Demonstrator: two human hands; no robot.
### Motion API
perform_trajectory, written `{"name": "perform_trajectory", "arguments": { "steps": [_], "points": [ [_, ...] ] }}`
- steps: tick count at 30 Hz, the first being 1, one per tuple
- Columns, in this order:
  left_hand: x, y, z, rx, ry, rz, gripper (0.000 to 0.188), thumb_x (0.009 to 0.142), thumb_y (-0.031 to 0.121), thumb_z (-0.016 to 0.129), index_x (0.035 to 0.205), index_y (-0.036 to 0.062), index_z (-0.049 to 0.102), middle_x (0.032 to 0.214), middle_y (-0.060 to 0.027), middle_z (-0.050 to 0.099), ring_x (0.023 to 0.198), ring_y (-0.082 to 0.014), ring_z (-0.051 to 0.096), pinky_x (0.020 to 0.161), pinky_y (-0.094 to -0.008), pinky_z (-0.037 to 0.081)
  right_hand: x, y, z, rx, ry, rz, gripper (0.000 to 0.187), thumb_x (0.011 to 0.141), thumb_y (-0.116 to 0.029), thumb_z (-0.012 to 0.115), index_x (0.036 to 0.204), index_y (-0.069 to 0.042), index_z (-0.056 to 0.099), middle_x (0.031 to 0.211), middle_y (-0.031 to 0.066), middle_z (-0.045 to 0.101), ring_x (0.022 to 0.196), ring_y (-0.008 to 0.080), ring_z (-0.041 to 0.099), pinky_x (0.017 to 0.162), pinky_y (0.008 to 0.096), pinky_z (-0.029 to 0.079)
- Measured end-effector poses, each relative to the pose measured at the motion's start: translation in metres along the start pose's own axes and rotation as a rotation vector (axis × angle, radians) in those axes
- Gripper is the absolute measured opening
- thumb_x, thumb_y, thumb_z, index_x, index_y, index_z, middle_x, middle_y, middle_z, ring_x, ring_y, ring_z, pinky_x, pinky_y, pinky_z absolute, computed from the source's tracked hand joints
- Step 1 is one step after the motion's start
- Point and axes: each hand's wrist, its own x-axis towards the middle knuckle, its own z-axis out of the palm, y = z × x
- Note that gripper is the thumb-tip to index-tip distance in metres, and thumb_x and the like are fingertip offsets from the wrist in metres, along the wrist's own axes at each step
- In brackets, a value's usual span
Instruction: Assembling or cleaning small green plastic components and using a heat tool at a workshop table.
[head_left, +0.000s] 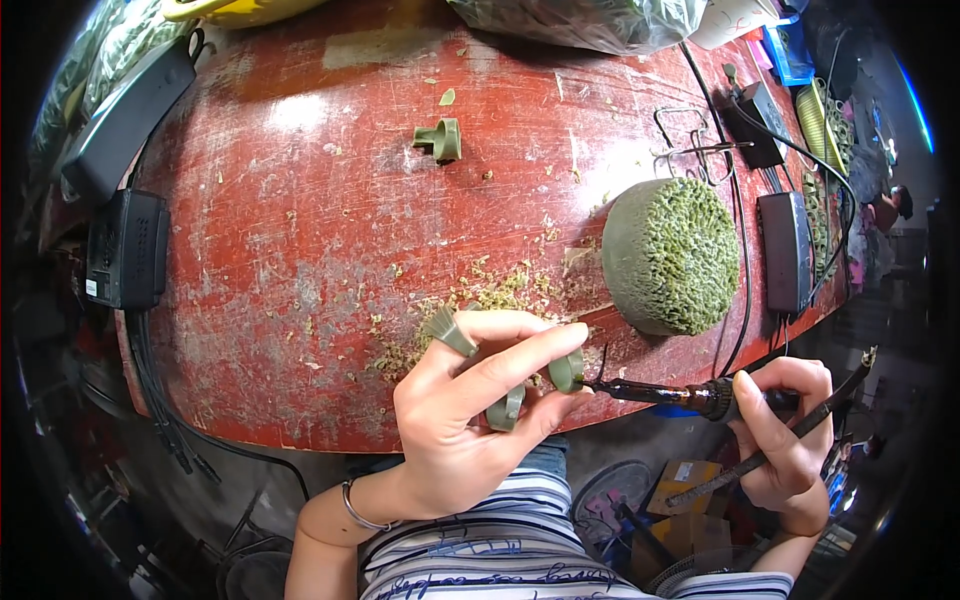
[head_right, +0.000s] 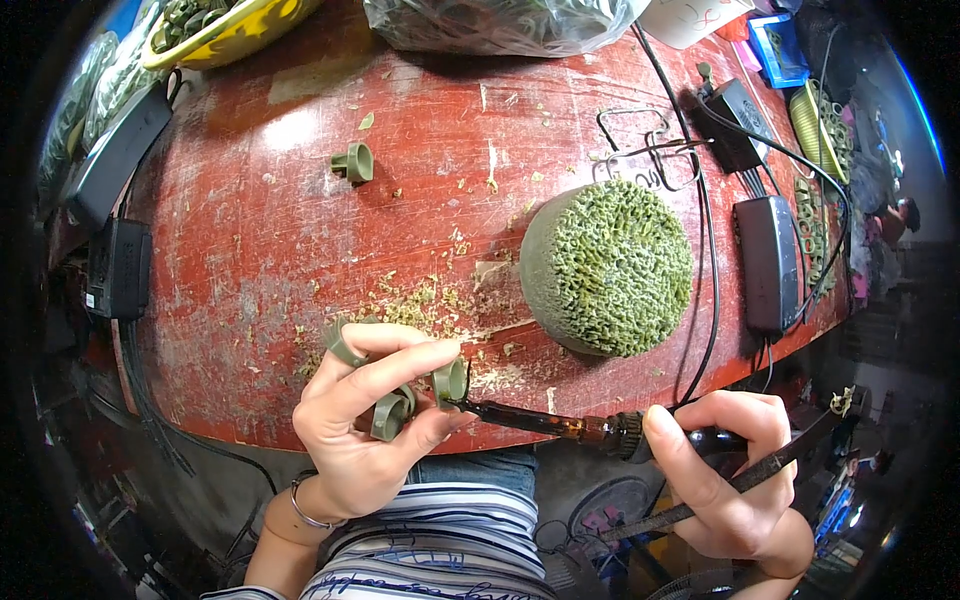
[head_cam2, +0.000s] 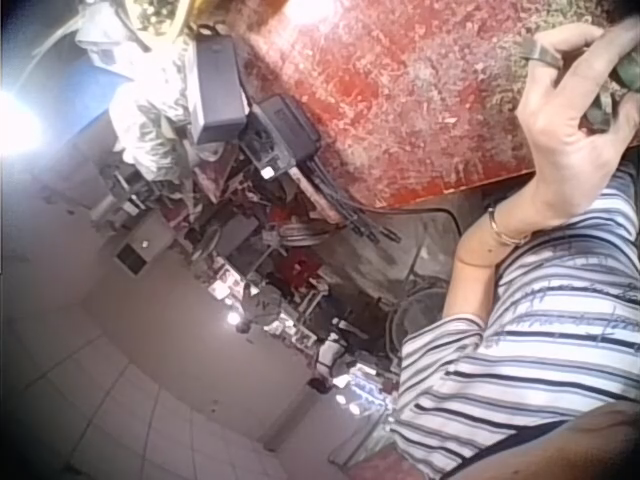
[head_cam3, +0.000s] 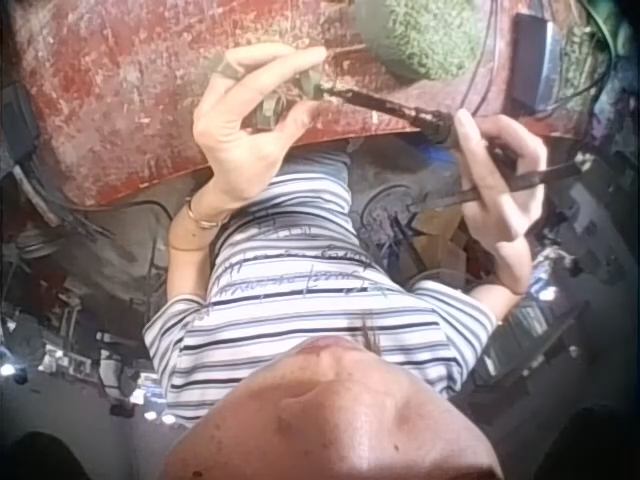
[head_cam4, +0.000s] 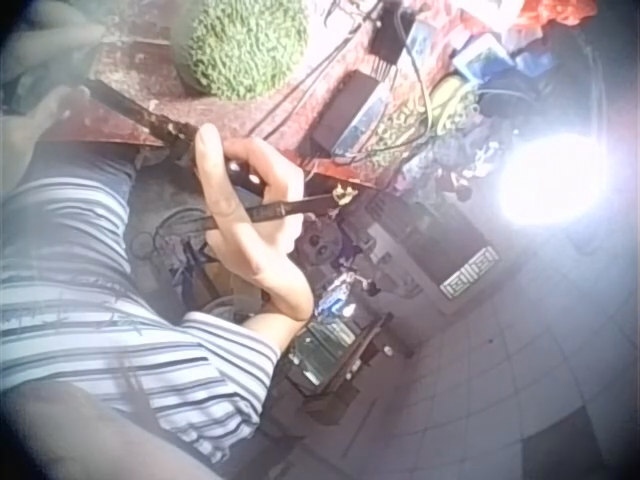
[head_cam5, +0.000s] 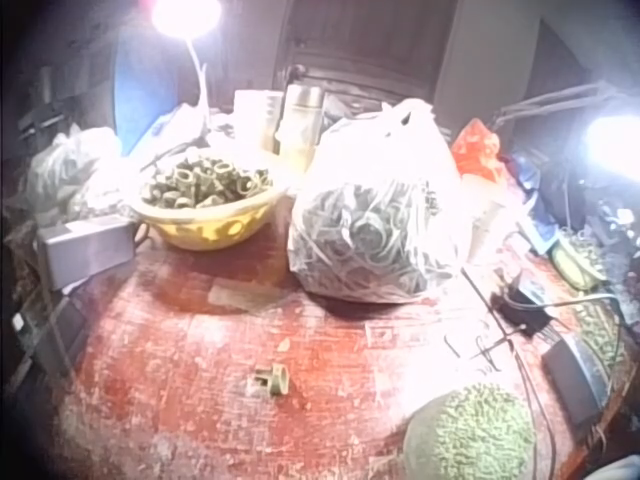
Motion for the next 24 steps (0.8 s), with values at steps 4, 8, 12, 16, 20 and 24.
{"name": "perform_trajectory", "arguments": {
  "steps": [4, 8, 12, 16, 20, 24],
  "points": [
    [0.000, 0.003, 0.002, -0.003, 0.022, -0.018, 0.044, 0.058, 0.001, 0.077, 0.100, 0.0029, 0.064, 0.092, -0.0073, 0.057, 0.079, -0.0151, 0.054, 0.068, -0.0259, 0.045, -0.006, 0.011, -0.003, 0.010, 0.036, 0.077, 0.051, 0.050, 0.013, 0.060, 0.099, -0.001, 0.063, 0.088, 0.0118, 0.052, 0.073, 0.0213, 0.051, 0.062, 0.0292, 0.042],
    [-0.001, 0.004, 0.001, 0.039, 0.045, -0.038, 0.041, 0.058, 0.001, 0.076, 0.098, 0.0026, 0.064, 0.091, -0.0068, 0.057, 0.079, -0.0150, 0.054, 0.068, -0.0256, 0.045, -0.006, 0.036, 0.016, 0.011, 0.241, 0.157, 0.036, 0.069, 0.008, 0.060, 0.105, 0.004, 0.059, 0.090, 0.0143, 0.052, 0.077, 0.0210, 0.052, 0.066, 0.0265, 0.042],
    [-0.004, 0.009, 0.005, 0.013, 0.073, -0.068, 0.038, 0.060, -0.003, 0.072, 0.097, 0.0003, 0.064, 0.090, -0.0075, 0.056, 0.078, -0.0144, 0.053, 0.068, -0.0256, 0.045, 0.006, 0.072, 0.030, 0.078, 0.419, 0.308, 0.034, 0.072, 0.007, 0.061, 0.106, 0.002, 0.059, 0.085, 0.0053, 0.053, 0.070, 0.0127, 0.045, 0.062, 0.0224, 0.037],
    [-0.009, 0.002, 0.005, -0.012, 0.094, -0.040, 0.039, 0.065, -0.001, 0.073, 0.102, 0.0013, 0.063, 0.093, -0.0058, 0.056, 0.068, -0.0080, 0.053, 0.056, -0.0204, 0.046, 0.020, 0.100, 0.052, 0.228, 0.407, 0.373, 0.033, 0.074, 0.005, 0.061, 0.107, 0.002, 0.058, 0.079, 0.0041, 0.050, 0.068, 0.0120, 0.044, 0.064, 0.0226, 0.038],
    [-0.012, 0.007, 0.001, -0.201, 0.141, -0.177, 0.038, 0.069, -0.002, 0.071, 0.103, -0.0008, 0.055, 0.094, -0.0081, 0.057, 0.072, -0.0074, 0.054, 0.060, -0.0206, 0.047, 0.022, 0.115, 0.068, 0.516, 0.334, 0.586, 0.028, 0.080, -0.001, 0.060, 0.107, 0.003, 0.057, 0.079, 0.0030, 0.054, 0.066, 0.0082, 0.048, 0.061, 0.0207, 0.041],
    [-0.015, 0.011, -0.005, -0.490, 0.208, -0.182, 0.025, 0.073, -0.005, 0.066, 0.091, -0.0012, 0.049, 0.098, -0.0136, 0.056, 0.071, -0.0085, 0.056, 0.059, -0.0209, 0.049, 0.025, 0.109, 0.063, 0.357, 0.381, 0.492, 0.023, 0.085, -0.007, 0.055, 0.106, 0.002, 0.058, 0.083, 0.0056, 0.059, 0.071, 0.0101, 0.053, 0.066, 0.0219, 0.043]
  ]
}}
